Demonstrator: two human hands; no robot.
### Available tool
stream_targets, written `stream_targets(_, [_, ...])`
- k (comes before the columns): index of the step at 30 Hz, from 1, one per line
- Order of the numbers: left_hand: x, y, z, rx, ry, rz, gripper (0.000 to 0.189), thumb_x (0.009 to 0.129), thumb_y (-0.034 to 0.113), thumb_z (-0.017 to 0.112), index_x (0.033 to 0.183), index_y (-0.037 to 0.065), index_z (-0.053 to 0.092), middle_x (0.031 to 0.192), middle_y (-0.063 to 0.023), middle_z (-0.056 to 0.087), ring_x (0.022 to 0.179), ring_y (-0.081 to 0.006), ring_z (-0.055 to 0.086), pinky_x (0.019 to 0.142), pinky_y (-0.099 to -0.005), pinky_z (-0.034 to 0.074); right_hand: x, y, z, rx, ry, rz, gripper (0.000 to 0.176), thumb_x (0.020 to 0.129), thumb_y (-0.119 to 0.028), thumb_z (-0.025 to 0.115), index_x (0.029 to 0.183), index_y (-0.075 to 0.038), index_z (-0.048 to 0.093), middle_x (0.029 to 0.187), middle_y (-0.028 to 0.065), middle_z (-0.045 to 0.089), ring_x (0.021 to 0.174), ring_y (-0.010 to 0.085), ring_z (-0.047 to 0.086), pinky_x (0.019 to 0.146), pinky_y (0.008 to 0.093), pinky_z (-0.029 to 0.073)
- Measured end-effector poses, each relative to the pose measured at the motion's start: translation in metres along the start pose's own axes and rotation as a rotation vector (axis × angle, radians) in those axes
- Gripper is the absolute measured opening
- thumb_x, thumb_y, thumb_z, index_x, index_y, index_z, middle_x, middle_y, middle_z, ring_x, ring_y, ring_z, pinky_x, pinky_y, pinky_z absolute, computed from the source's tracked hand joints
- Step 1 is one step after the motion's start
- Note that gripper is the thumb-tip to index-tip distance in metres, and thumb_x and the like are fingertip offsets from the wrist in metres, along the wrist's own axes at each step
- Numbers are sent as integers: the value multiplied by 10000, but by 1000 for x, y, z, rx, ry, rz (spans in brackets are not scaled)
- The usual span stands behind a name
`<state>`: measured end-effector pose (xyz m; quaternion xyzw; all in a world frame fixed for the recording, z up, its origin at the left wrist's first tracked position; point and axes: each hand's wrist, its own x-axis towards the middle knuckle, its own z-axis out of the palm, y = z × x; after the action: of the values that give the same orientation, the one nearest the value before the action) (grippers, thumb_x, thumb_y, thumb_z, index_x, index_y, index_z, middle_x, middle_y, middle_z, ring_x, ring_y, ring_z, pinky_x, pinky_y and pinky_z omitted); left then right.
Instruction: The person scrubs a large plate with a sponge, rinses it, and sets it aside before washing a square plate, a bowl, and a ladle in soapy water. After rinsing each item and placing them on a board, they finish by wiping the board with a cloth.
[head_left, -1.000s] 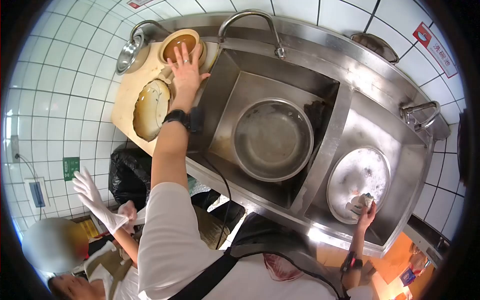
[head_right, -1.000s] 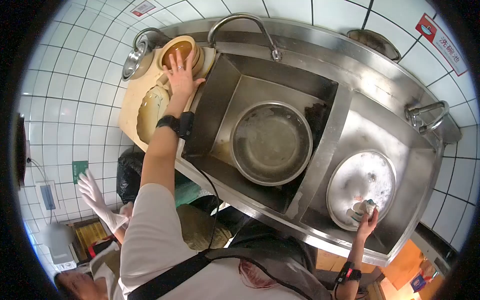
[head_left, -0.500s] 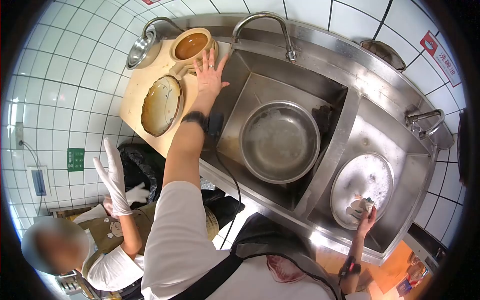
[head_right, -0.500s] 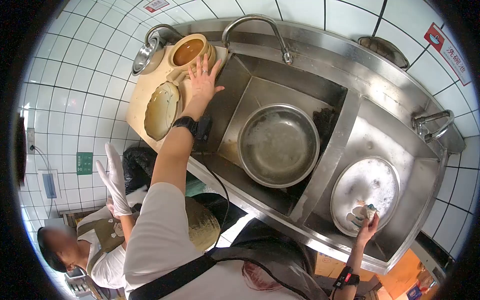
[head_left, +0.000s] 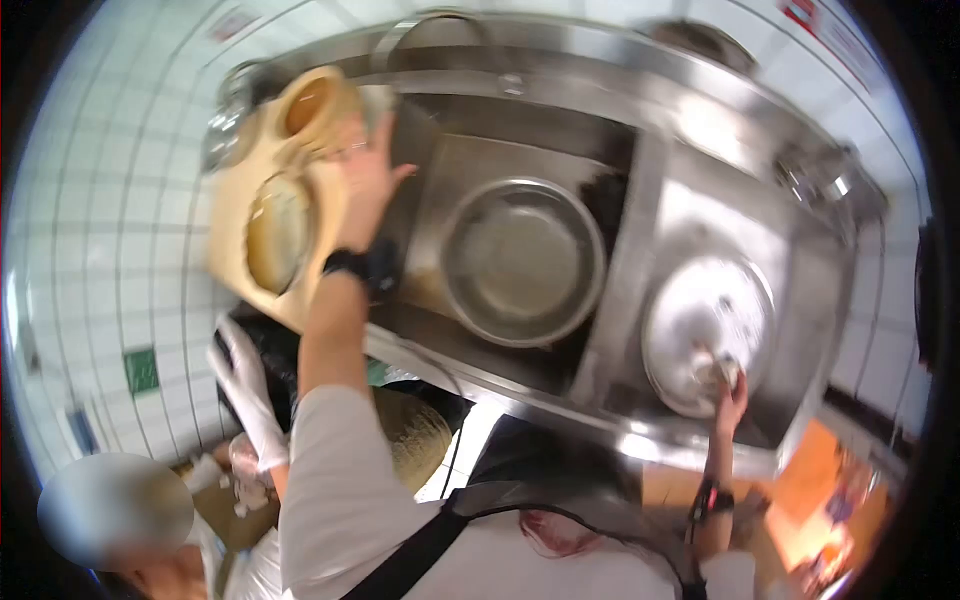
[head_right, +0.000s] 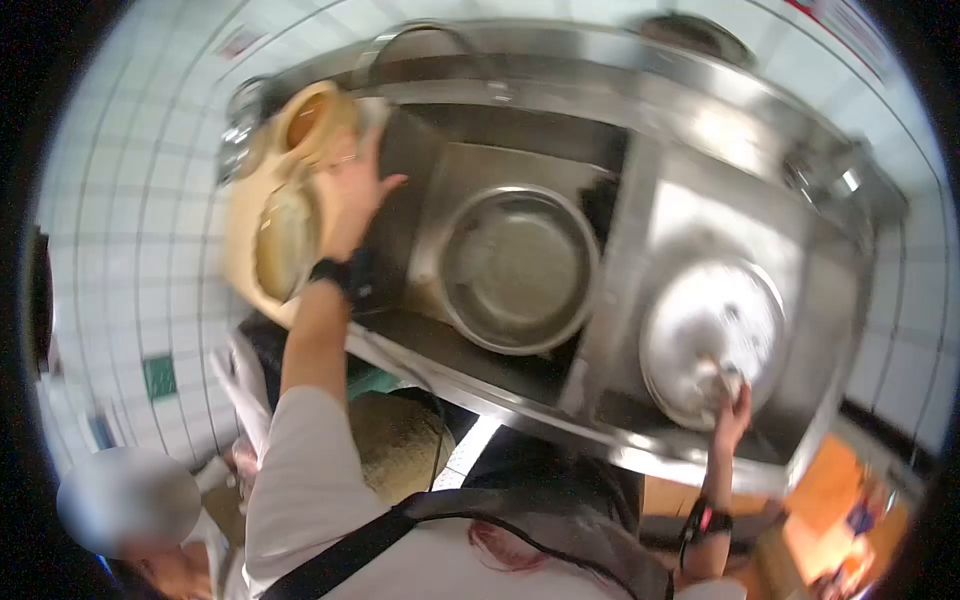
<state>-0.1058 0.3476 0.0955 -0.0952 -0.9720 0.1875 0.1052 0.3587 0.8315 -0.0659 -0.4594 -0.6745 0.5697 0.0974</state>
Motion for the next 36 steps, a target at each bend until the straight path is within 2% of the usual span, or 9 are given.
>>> stream_targets(5, [-47,81,-57,-1018,389,-27,417,797,136,602,1173,19,466,1084,-170,547,885,-211,576,763,-300,465,35,-2,-28,-185,-111,-51,446,758,-50,489,1196,19,444,1155,141,521,1087,204,472,914,289,355])
stream_targets(8, [-110,166,-106,-1338,128,92,261,803,83,578,1056,34,540,908,-55,616,710,-104,569,652,-242,464,88,10,-46,-564,-126,-25,522,747,-150,549,1232,-12,413,1203,194,478,1132,258,449,936,325,352])
stream_targets(13, [-195,353,-102,-1199,-759,616,582,786,291,600,1267,74,356,1098,-162,556,956,-293,567,814,-359,446,142,49,-6,-884,-135,23,744,730,-277,603,1324,-18,237,1256,245,401,1144,319,429,930,348,376])
stream_targets(19, [-247,510,8,-865,-949,202,798,708,406,612,1286,-31,277,1160,-208,497,1039,-348,504,884,-410,397,162,121,25,-939,-573,66,745,725,-292,614,1279,53,254,1191,226,443,1092,295,466,896,346,402])
stream_targets(21, [-263,530,37,-802,-998,64,806,703,409,612,1275,-57,289,1150,-226,498,1040,-356,502,888,-412,396,126,66,13,170,-708,374,620,743,-237,598,1244,26,344,1194,165,448,1054,245,480,892,321,394])
stream_targets(23, [-278,543,73,-1353,-845,244,759,696,373,648,1261,-35,348,1123,-212,523,1010,-307,532,877,-397,404,136,95,20,39,-755,410,573,743,-209,596,1228,7,379,1168,131,472,1036,224,486,882,313,391])
stream_targets(26, [-252,517,9,-1561,-1289,-243,690,714,281,674,1267,21,354,1209,-135,467,1103,-232,453,916,-347,358,133,41,23,33,-806,429,490,743,-162,610,1186,-32,444,1148,70,495,1030,182,480,875,296,385])
stream_targets(33, [-234,507,-33,-1932,-892,-709,753,757,340,658,1327,75,243,1182,-126,467,1094,-229,448,854,-375,395,120,-9,21,-24,-587,332,377,769,-106,591,1123,-30,489,979,74,581,882,210,558,750,341,440])
stream_targets(36, [-246,508,-52,-1980,-1271,-916,722,784,239,637,1324,38,203,1070,-133,526,899,-204,560,733,-326,465,119,5,24,369,-406,501,294,771,-67,572,1048,5,505,930,77,584,813,213,571,689,356,452])
